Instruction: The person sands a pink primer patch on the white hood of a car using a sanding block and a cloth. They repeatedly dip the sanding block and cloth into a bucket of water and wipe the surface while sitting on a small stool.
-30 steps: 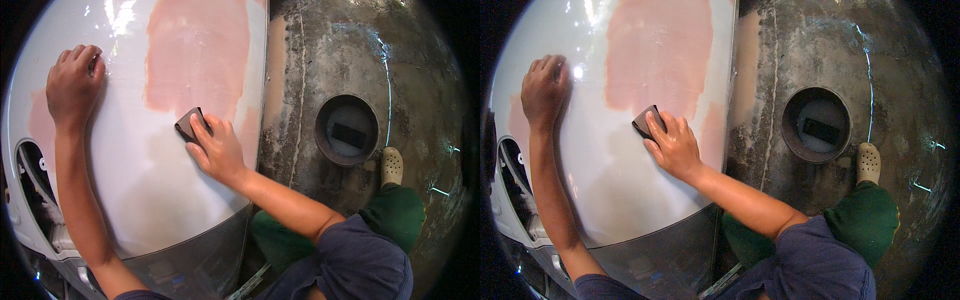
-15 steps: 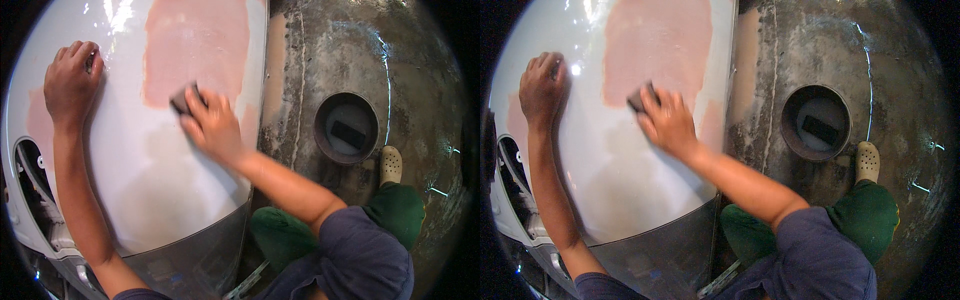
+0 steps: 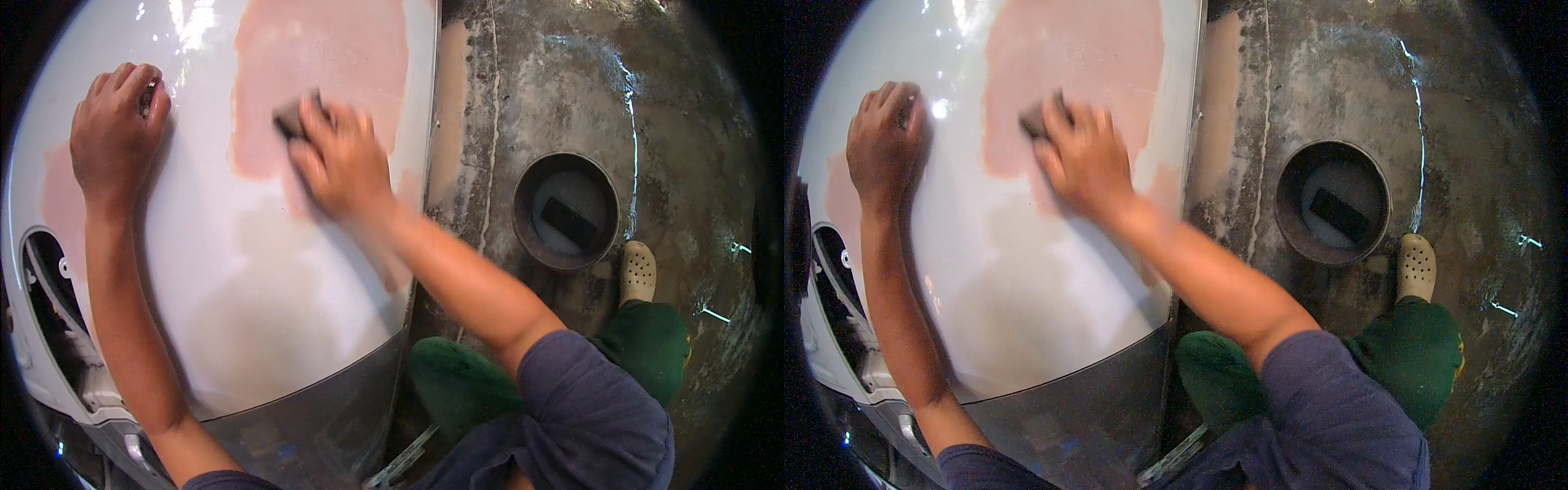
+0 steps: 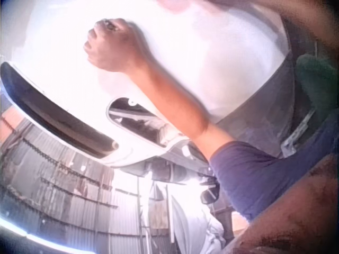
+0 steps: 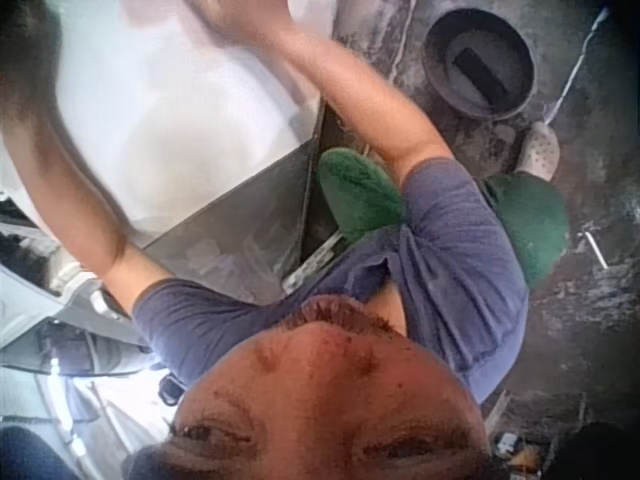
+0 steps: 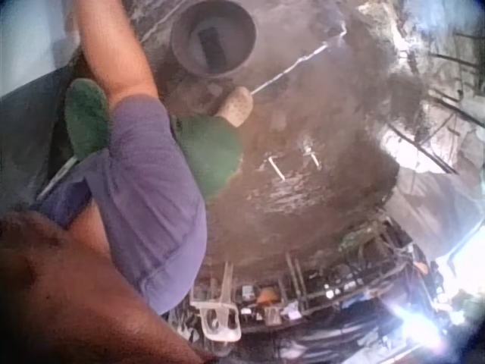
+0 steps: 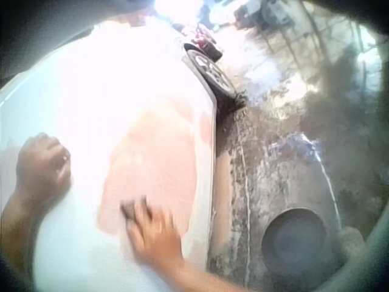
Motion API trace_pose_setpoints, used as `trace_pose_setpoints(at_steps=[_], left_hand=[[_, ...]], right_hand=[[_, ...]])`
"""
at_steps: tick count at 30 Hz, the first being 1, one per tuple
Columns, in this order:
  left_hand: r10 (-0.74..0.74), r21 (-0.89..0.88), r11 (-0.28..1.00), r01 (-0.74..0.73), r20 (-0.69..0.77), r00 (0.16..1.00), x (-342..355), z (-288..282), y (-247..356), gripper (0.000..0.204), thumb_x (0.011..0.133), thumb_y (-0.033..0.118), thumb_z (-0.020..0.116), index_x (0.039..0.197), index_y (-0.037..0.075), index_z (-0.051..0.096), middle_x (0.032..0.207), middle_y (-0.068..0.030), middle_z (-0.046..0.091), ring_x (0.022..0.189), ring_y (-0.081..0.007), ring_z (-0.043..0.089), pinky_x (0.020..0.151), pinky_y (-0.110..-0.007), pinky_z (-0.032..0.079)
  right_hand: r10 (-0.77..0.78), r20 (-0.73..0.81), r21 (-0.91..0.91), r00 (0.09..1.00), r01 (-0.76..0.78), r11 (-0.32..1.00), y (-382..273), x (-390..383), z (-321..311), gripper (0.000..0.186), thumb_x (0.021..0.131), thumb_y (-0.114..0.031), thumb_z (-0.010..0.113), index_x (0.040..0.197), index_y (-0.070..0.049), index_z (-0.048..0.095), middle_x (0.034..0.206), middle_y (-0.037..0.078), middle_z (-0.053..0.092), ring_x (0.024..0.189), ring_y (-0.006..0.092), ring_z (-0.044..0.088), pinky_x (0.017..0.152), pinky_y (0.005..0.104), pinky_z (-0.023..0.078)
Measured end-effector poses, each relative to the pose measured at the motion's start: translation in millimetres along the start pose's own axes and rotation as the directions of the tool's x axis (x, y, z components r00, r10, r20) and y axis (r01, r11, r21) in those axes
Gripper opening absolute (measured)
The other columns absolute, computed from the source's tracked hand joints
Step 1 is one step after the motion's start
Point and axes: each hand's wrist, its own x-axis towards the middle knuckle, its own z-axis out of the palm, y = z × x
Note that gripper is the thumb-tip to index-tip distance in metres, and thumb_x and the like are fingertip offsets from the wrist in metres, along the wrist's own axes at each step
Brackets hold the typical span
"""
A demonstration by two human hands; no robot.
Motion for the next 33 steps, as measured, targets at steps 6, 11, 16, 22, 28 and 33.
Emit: trace_pose_setpoints(at_steps=[6,11,16,22,28,33], left_hand=[[0.012,0.001,1.000,-0.012,0.010,1.000,-2.6,5.4,-8.0,0.012,0.095,0.025,0.075,0.105,0.020,0.078,0.103,0.0025,0.077,0.094,-0.0171,0.072,0.087,-0.035,0.059],[0.003,-0.005,1.000,-0.003,0.008,1.000,-0.8,2.9,0.7,0.011,0.095,0.026,0.075,0.104,0.020,0.078,0.104,0.0029,0.077,0.095,-0.0172,0.072,0.087,-0.034,0.058],[0.007,-0.021,1.000,-0.007,-0.009,1.000,3.8,4.6,-2.0,0.013,0.095,0.026,0.075,0.105,0.019,0.077,0.103,0.0028,0.076,0.096,-0.0167,0.071,0.087,-0.034,0.058],[-0.057,-0.053,0.997,0.062,0.102,0.993,-4.5,0.8,-2.4,0.017,0.098,0.027,0.068,0.110,0.016,0.074,0.113,-0.0023,0.074,0.107,-0.0248,0.070,0.096,-0.041,0.055],[0.017,-0.039,0.999,-0.018,-0.008,1.000,-2.6,12.9,-7.9,0.014,0.095,0.028,0.075,0.106,0.020,0.078,0.105,0.0033,0.076,0.097,-0.0162,0.071,0.087,-0.034,0.058],[0.007,-0.001,1.000,-0.007,0.007,1.000,-3.6,6.5,-8.0,0.016,0.096,0.031,0.075,0.109,0.022,0.078,0.109,0.0041,0.076,0.099,-0.0153,0.072,0.088,-0.035,0.058]], right_hand=[[0.052,-0.071,-0.007,0.996,-0.052,0.999,-11.0,16.2,12.0,0.055,0.094,-0.029,0.070,0.142,-0.004,0.061,0.130,0.023,0.060,0.109,0.0443,0.057,0.091,0.0539,0.054],[-0.055,0.018,0.018,0.998,0.054,0.998,-18.3,-65.3,0.4,0.066,0.089,-0.028,0.076,0.148,-0.006,0.057,0.131,0.022,0.059,0.105,0.0425,0.057,0.093,0.0553,0.054],[0.071,-0.063,-0.039,0.995,-0.074,0.997,9.6,76.7,3.1,0.052,0.096,-0.030,0.065,0.139,-0.002,0.060,0.131,0.024,0.061,0.115,0.0447,0.056,0.096,0.0549,0.053],[-0.010,0.011,0.008,1.000,0.010,1.000,-28.9,-67.2,7.3,0.059,0.092,-0.026,0.072,0.145,-0.004,0.059,0.133,0.021,0.059,0.109,0.0432,0.057,0.094,0.0537,0.053],[0.036,-0.047,-0.056,0.998,-0.039,0.998,17.5,45.1,5.9,0.053,0.097,-0.029,0.063,0.144,-0.005,0.058,0.131,0.024,0.061,0.116,0.0447,0.056,0.095,0.0544,0.053],[0.077,-0.023,-0.015,0.997,-0.077,0.997,-3.6,12.0,10.7,0.057,0.094,-0.027,0.070,0.145,-0.006,0.058,0.133,0.023,0.059,0.112,0.0450,0.056,0.096,0.0540,0.053]])
